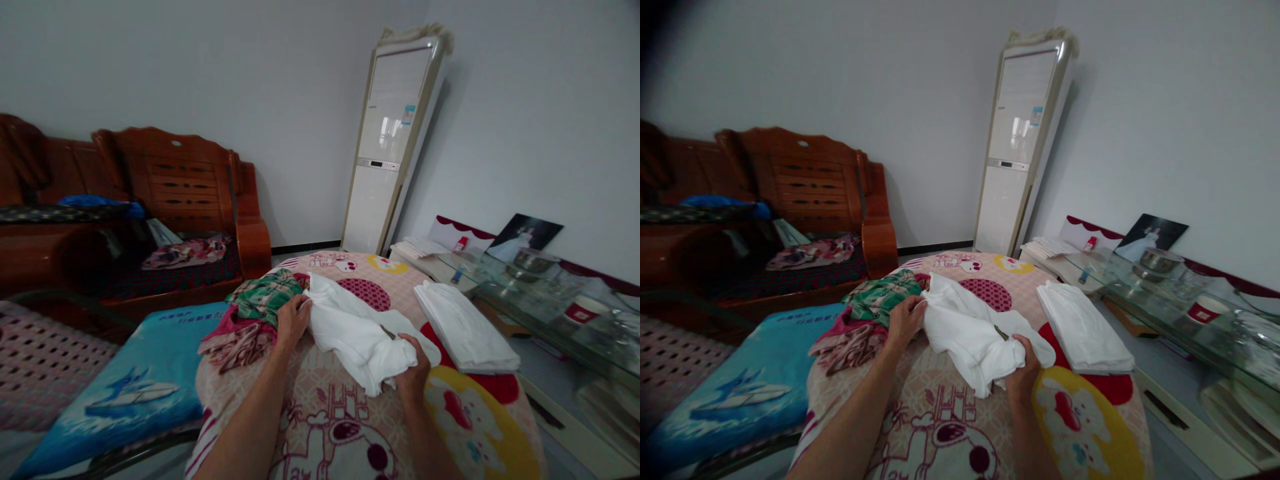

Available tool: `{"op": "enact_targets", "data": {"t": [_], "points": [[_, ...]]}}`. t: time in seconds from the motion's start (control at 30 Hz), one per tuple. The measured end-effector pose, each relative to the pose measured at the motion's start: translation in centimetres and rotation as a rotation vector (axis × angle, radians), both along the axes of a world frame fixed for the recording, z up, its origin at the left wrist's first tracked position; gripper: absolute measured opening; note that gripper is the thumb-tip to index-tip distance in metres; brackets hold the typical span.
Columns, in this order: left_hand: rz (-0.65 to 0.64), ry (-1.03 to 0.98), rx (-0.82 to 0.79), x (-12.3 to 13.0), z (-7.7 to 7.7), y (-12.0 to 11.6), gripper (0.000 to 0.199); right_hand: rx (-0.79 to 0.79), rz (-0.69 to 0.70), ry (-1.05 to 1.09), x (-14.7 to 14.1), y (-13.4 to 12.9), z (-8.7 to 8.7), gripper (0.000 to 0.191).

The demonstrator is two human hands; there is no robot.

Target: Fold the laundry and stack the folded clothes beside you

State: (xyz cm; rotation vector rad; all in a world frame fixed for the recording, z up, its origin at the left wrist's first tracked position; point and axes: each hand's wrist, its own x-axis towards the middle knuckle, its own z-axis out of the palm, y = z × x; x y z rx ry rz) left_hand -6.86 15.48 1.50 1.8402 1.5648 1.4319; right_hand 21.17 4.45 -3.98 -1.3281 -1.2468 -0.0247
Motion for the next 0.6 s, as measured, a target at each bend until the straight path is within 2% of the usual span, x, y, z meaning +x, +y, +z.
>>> {"op": "enact_targets", "data": {"t": [0.17,0.37,0.47,0.6], "points": [[-0.011,-0.078,-0.004,0.0,0.1,0.0,0.026,-0.001,-0.011,-0.012,0.0,-0.1,0.0,0.025],[-0.101,-0.551,-0.027,-0.5,1.2,-0.3,0.025,0.02,-0.01,0.023,0.0,-0.1,0.2,0.031],[-0.151,-0.634,-0.07,-0.4,1.6,-0.4,0.023,0.018,-0.004,0.025,-0.1,-0.2,0.3,0.031],[-0.144,-0.743,-0.119,-0.2,1.7,-0.5,0.024,0.037,-0.027,0.009,-0.1,-0.2,0.3,0.033]]}}
